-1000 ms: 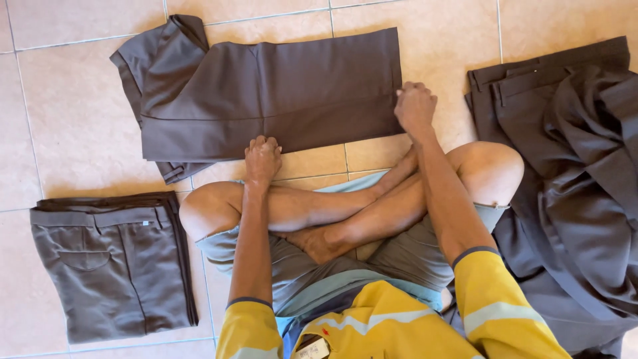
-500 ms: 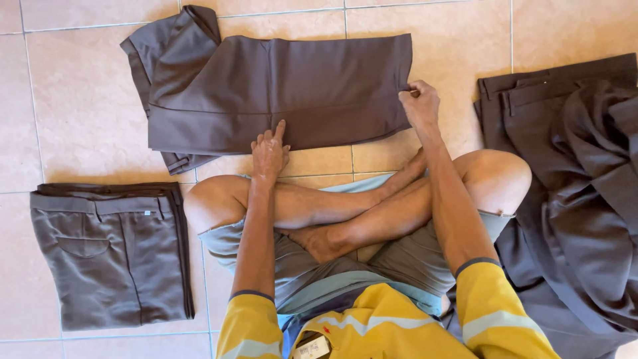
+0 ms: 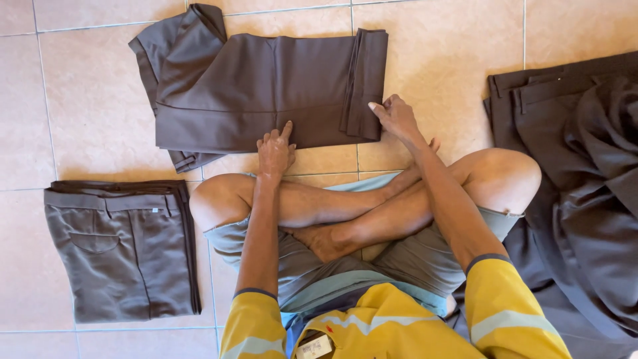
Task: Folding brown pants while sitting on the floor.
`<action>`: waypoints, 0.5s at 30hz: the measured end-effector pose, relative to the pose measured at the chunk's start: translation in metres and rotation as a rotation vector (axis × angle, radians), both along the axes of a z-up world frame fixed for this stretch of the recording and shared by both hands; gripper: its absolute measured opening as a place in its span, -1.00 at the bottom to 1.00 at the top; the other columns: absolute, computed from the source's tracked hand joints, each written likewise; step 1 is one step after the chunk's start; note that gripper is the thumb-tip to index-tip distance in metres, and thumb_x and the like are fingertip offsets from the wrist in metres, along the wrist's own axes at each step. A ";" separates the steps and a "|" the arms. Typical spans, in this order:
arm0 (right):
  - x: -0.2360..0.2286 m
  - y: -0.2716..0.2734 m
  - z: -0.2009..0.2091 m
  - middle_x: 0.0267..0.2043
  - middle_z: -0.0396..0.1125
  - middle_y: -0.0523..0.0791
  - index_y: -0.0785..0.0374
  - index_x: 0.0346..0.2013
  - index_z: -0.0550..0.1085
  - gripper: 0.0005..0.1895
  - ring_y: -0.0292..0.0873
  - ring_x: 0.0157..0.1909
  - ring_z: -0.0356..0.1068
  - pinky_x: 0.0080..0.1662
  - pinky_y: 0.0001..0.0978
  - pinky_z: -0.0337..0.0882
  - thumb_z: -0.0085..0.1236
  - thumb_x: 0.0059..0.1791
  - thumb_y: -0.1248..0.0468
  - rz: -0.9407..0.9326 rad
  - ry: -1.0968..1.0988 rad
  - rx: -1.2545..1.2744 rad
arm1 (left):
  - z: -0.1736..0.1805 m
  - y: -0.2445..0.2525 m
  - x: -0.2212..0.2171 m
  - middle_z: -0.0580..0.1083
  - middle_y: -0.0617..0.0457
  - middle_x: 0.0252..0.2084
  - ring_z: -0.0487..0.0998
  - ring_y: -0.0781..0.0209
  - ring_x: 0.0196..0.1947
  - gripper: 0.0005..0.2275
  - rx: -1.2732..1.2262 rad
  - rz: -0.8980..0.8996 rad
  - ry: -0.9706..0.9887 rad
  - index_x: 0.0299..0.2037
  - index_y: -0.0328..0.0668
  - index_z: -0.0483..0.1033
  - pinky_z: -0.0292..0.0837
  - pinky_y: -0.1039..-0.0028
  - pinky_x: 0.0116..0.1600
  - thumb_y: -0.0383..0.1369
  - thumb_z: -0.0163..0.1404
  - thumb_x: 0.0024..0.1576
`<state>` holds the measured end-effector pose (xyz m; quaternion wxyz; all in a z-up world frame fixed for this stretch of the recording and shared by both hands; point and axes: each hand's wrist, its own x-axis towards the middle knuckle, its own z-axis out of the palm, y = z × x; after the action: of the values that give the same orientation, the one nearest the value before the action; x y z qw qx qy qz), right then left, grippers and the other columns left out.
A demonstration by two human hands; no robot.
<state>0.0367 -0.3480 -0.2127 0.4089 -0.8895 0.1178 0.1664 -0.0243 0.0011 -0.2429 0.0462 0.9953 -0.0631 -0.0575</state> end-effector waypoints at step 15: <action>0.014 -0.041 0.006 -0.05 0.28 0.06 0.32 0.09 0.34 -0.39 0.16 0.01 0.40 -0.04 0.13 0.44 0.28 0.02 -0.08 -0.158 -0.246 -0.778 | 0.004 -0.005 0.005 0.49 0.00 -0.14 0.55 -0.05 -0.06 -0.59 -0.188 -0.019 0.089 0.23 0.26 0.51 0.48 0.14 0.02 -0.15 0.12 0.13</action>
<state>0.0507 -0.3891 -0.2071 0.0645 -0.9792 0.1900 -0.0297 -0.0193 -0.0039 -0.2389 0.1417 0.9824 -0.0754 -0.0957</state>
